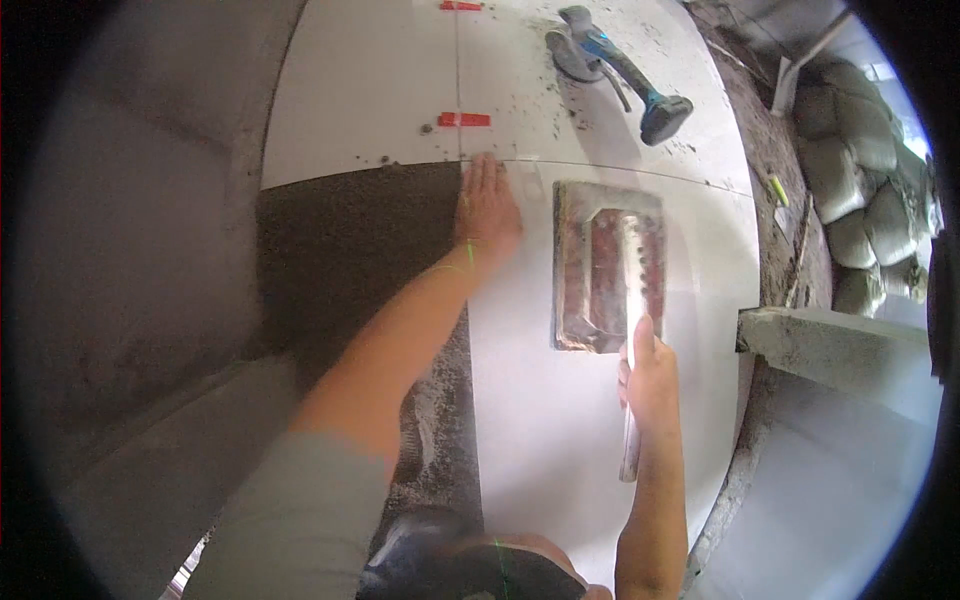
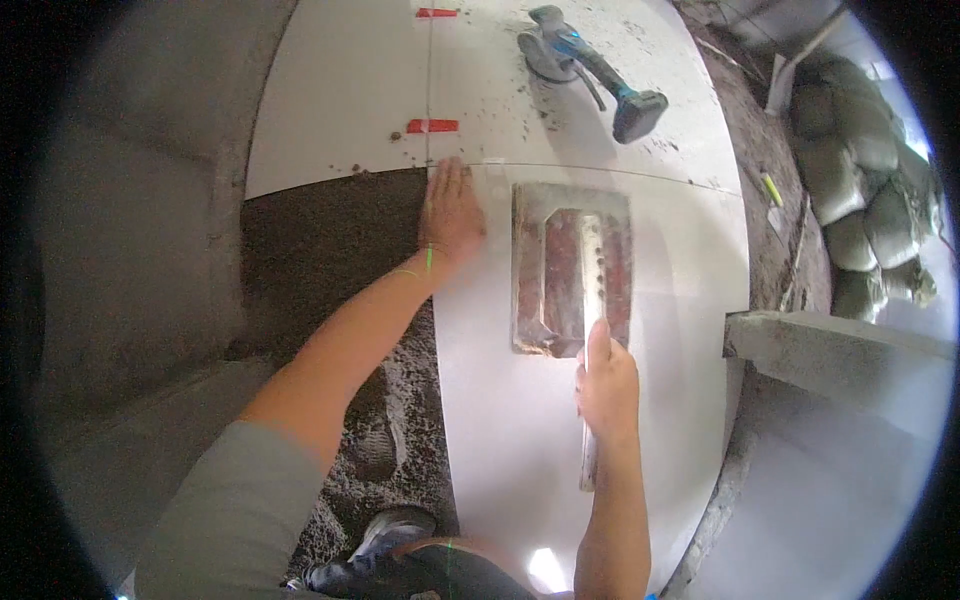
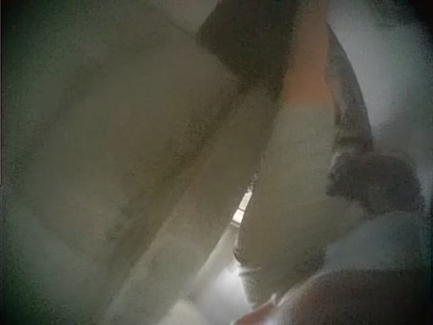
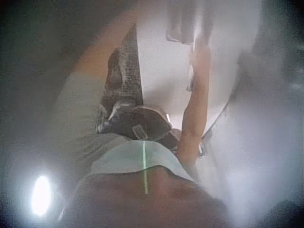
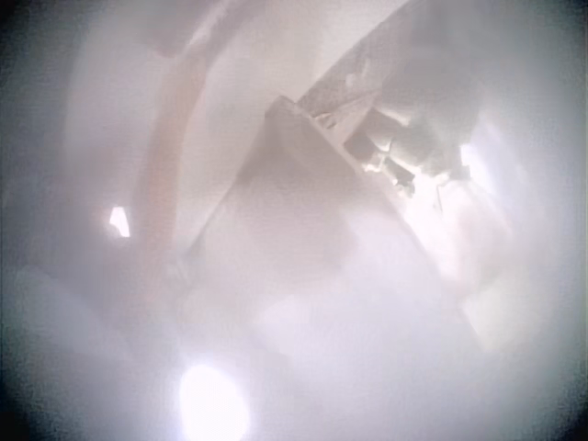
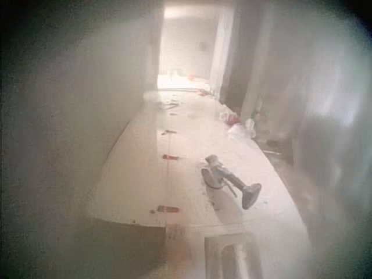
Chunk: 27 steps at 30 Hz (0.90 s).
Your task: Apply adhesive or level mortar and position tiles onto the floor.
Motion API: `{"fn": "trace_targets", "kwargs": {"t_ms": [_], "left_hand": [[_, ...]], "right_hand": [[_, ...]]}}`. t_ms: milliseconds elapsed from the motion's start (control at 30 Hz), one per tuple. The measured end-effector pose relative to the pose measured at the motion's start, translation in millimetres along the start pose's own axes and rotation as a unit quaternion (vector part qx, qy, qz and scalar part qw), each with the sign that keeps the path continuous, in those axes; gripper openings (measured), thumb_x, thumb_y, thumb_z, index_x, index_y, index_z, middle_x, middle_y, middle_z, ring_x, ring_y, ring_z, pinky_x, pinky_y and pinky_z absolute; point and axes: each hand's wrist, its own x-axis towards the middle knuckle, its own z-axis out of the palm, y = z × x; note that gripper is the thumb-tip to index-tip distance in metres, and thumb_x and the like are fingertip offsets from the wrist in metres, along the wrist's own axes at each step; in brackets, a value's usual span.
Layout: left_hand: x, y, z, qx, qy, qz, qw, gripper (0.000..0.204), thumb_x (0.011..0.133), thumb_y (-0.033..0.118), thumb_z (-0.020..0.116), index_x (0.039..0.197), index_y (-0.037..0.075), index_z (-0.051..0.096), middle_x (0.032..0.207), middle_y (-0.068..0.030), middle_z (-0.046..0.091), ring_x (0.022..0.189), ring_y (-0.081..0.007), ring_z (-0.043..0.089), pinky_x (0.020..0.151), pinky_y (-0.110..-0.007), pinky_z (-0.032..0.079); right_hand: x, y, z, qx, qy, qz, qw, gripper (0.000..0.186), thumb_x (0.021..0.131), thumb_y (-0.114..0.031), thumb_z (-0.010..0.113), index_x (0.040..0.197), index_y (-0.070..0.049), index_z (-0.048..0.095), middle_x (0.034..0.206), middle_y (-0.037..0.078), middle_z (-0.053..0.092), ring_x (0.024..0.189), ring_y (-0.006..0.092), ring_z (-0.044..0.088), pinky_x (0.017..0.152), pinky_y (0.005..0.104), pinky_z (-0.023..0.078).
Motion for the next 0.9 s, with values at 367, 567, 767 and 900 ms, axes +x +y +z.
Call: {"fn": "trace_targets", "kwargs": {"t_ms": [367, 567, 767, 900], "left_hand": [[-10.8, 5.9, 4.2, -0.002, 0.05, 0.025, 0.998, 0.063, 0.092, 0.016, 0.047, 0.147, -0.012, 0.038, 0.157, -0.0278, 0.034, 0.15, -0.0395, 0.026, 0.125, -0.047, 0.017], [-2.3, -7.7, 3.1, 0.005, 0.079, 0.025, 0.997, 0.06, 0.092, 0.016, 0.048, 0.145, -0.012, 0.041, 0.157, -0.0282, 0.034, 0.149, -0.0405, 0.029, 0.124, -0.047, 0.02], [8.1, 5.2, 7.6, -0.011, 0.095, 0.061, 0.994, 0.06, 0.092, 0.018, 0.049, 0.143, -0.012, 0.043, 0.154, -0.0287, 0.038, 0.147, -0.0419, 0.031, 0.124, -0.049, 0.021], [2.5, -13.9, 27.6, 0.02, 0.116, 0.05, 0.992, 0.06, 0.091, 0.019, 0.05, 0.142, -0.012, 0.044, 0.151, -0.0293, 0.041, 0.145, -0.0428, 0.033, 0.123, -0.05, 0.022]], "right_hand": [[-4.0, 38.3, 2.8, -0.003, 0.038, 0.073, 0.997, 0.062, 0.106, -0.054, 0.037, 0.076, -0.002, 0.055, 0.058, 0.008, 0.052, 0.06, 0.02, 0.056, 0.058, 0.036, 0.046], [-82.0, 86.7, 6.7, -0.03, 0.221, -0.132, 0.966, 0.058, 0.106, -0.053, 0.04, 0.08, -0.004, 0.055, 0.062, 0.006, 0.051, 0.061, 0.0185, 0.056, 0.058, 0.0372, 0.046], [-8.7, 104.3, 30.9, -0.092, 0.108, -0.038, 0.989, 0.062, 0.106, -0.056, 0.038, 0.075, -0.005, 0.054, 0.059, 0.007, 0.048, 0.054, 0.02, 0.052, 0.051, 0.0391, 0.042], [-71.0, 70.5, 0.8, 0.003, 0.097, -0.062, 0.993, 0.058, 0.107, -0.053, 0.038, 0.076, -0.007, 0.053, 0.061, 0.0, 0.045, 0.049, 0.0104, 0.045, 0.046, 0.0301, 0.038]]}}
